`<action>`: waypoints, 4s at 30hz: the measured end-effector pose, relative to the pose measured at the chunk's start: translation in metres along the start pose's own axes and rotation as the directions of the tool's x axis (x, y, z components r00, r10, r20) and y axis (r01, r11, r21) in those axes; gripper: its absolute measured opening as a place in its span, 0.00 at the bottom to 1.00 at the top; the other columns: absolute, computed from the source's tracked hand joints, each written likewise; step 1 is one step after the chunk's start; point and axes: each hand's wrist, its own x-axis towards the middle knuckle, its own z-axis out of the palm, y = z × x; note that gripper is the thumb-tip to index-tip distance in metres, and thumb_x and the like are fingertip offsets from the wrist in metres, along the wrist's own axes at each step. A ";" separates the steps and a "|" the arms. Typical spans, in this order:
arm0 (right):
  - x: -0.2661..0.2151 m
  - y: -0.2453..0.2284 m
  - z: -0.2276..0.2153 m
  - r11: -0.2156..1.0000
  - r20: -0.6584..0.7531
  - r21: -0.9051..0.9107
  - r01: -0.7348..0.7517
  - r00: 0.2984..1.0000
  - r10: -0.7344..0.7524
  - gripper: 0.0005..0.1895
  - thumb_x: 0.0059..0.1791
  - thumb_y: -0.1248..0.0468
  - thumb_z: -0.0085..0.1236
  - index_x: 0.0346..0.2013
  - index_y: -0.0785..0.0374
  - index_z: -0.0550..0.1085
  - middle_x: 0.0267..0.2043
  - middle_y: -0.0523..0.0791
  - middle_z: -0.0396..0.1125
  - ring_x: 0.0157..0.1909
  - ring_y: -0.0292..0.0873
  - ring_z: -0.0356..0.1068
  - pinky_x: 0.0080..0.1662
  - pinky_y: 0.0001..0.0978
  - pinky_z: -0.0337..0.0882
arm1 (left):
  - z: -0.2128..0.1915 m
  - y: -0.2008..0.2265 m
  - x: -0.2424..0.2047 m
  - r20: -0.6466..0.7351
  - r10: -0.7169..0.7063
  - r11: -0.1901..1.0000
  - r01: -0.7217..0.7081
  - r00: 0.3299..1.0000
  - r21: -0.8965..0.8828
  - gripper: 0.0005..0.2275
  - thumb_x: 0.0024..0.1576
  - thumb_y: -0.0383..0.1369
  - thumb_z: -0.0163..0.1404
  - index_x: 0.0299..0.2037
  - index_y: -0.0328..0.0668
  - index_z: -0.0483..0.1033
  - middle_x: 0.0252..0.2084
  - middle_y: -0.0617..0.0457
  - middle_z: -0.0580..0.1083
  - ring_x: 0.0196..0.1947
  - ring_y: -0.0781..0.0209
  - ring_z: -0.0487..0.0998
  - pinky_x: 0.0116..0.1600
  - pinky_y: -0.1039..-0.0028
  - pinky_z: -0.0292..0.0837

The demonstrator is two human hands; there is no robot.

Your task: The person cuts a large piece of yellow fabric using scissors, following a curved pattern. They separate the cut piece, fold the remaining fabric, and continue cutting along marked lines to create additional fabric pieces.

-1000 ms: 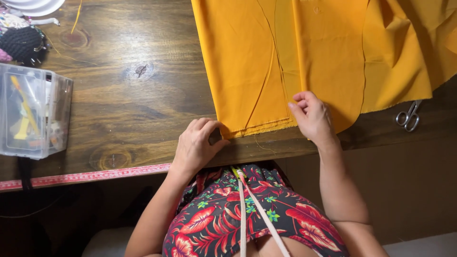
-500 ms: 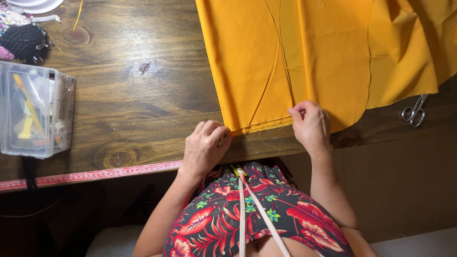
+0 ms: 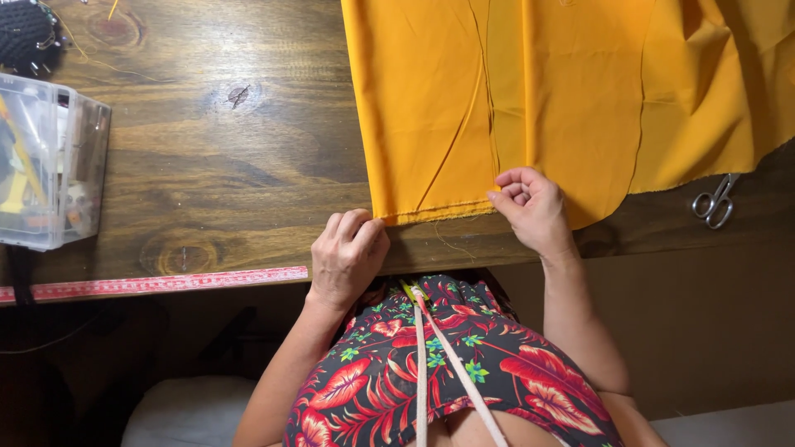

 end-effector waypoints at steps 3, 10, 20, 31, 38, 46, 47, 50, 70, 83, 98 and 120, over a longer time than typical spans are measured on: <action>0.001 0.003 0.001 0.999 -0.001 0.049 0.000 1.000 0.000 0.13 0.44 0.70 0.68 0.43 0.62 0.77 0.27 0.40 0.73 0.23 0.24 0.58 0.28 0.13 0.63 | -0.004 0.003 0.005 -0.023 0.002 1.000 -0.002 1.000 -0.010 0.06 0.45 0.25 0.55 0.30 0.49 0.75 0.33 0.55 0.70 0.29 0.59 0.73 0.39 0.77 0.75; -0.006 -0.005 0.003 0.999 -0.036 0.047 0.025 0.999 -0.024 0.12 0.44 0.71 0.69 0.40 0.62 0.77 0.28 0.41 0.73 0.24 0.25 0.59 0.28 0.14 0.63 | -0.014 0.010 0.009 -0.006 -0.043 0.999 0.043 0.999 0.006 0.05 0.46 0.25 0.54 0.30 0.47 0.75 0.33 0.54 0.70 0.30 0.57 0.74 0.41 0.76 0.76; -0.006 -0.019 0.011 0.996 -0.137 -0.084 0.001 0.991 -0.013 0.03 0.49 0.68 0.62 0.38 0.60 0.81 0.25 0.41 0.73 0.20 0.29 0.64 0.27 0.21 0.67 | -0.016 -0.003 0.038 0.173 -0.480 0.837 0.508 0.860 -0.205 0.06 0.58 0.38 0.58 0.32 0.49 0.83 0.30 0.53 0.77 0.22 0.49 0.79 0.29 0.62 0.74; -0.014 -0.042 0.016 0.995 -0.212 -0.083 -0.062 0.976 0.043 0.09 0.45 0.65 0.70 0.36 0.66 0.80 0.23 0.43 0.71 0.22 0.32 0.63 0.28 0.25 0.68 | -0.002 -0.014 0.039 0.332 -0.616 0.702 0.689 0.714 -0.178 0.05 0.53 0.41 0.62 0.31 0.54 0.84 0.30 0.57 0.78 0.28 0.50 0.81 0.32 0.60 0.76; -0.017 -0.041 0.028 0.996 -0.294 -0.069 -0.060 0.955 0.037 0.10 0.45 0.68 0.71 0.37 0.69 0.79 0.24 0.44 0.70 0.23 0.32 0.64 0.29 0.25 0.68 | -0.001 -0.017 0.035 0.340 -0.589 0.759 0.646 0.733 -0.079 0.06 0.52 0.42 0.62 0.28 0.57 0.83 0.27 0.57 0.75 0.28 0.49 0.80 0.32 0.58 0.75; -0.007 -0.017 0.028 0.984 -0.289 -0.152 -0.093 0.956 0.046 0.04 0.47 0.64 0.67 0.31 0.59 0.80 0.20 0.37 0.69 0.20 0.31 0.67 0.27 0.23 0.67 | -0.003 -0.018 0.036 0.334 -0.563 0.782 0.618 0.756 -0.083 0.08 0.52 0.45 0.62 0.26 0.57 0.81 0.24 0.57 0.72 0.29 0.49 0.80 0.33 0.59 0.76; -0.007 -0.016 0.028 0.984 -0.283 -0.155 -0.091 0.958 0.044 0.03 0.47 0.64 0.67 0.31 0.59 0.80 0.19 0.37 0.69 0.20 0.31 0.67 0.27 0.23 0.67 | -0.004 -0.017 0.037 0.329 -0.560 0.781 0.617 0.761 -0.099 0.08 0.52 0.45 0.62 0.27 0.57 0.80 0.24 0.57 0.72 0.29 0.50 0.80 0.33 0.60 0.76; -0.006 -0.016 0.028 0.991 -0.262 -0.111 -0.079 0.964 0.047 0.03 0.48 0.65 0.65 0.30 0.60 0.80 0.19 0.38 0.68 0.20 0.30 0.66 0.27 0.23 0.67 | -0.002 -0.017 0.035 0.327 -0.551 0.780 0.613 0.768 -0.127 0.09 0.52 0.45 0.62 0.26 0.57 0.80 0.23 0.59 0.72 0.28 0.52 0.80 0.34 0.62 0.76; -0.016 -0.028 0.020 0.998 -0.242 -0.049 -0.036 0.970 0.024 0.02 0.46 0.69 0.63 0.29 0.64 0.78 0.18 0.42 0.68 0.16 0.31 0.65 0.24 0.21 0.66 | -0.006 -0.021 0.041 0.428 -0.499 0.811 0.580 0.754 -0.078 0.08 0.51 0.44 0.61 0.26 0.57 0.80 0.24 0.56 0.72 0.29 0.46 0.80 0.34 0.58 0.76; -0.022 -0.028 0.020 0.991 -0.243 -0.085 -0.103 0.967 0.080 0.06 0.47 0.67 0.68 0.35 0.66 0.79 0.22 0.42 0.71 0.22 0.31 0.66 0.28 0.25 0.69 | -0.007 -0.019 0.041 0.425 -0.498 0.807 0.584 0.756 -0.093 0.08 0.51 0.44 0.62 0.26 0.57 0.80 0.23 0.56 0.71 0.29 0.48 0.80 0.34 0.60 0.76; -0.016 -0.016 0.016 0.994 -0.158 -0.057 -0.095 0.984 0.085 0.05 0.45 0.67 0.67 0.28 0.63 0.78 0.17 0.39 0.66 0.18 0.30 0.64 0.25 0.24 0.66 | -0.007 -0.021 0.037 0.415 -0.484 0.811 0.573 0.771 -0.118 0.09 0.50 0.45 0.62 0.25 0.57 0.79 0.23 0.57 0.71 0.29 0.50 0.80 0.33 0.62 0.76; -0.015 0.000 0.013 0.996 -0.145 -0.083 -0.031 0.989 0.018 0.07 0.48 0.67 0.67 0.34 0.69 0.78 0.22 0.43 0.68 0.21 0.33 0.68 0.23 0.24 0.65 | -0.016 -0.059 0.108 0.713 0.108 0.984 -0.175 0.693 0.021 0.55 0.40 0.66 0.57 0.76 0.44 0.53 0.78 0.49 0.55 0.80 0.54 0.43 0.76 0.38 0.23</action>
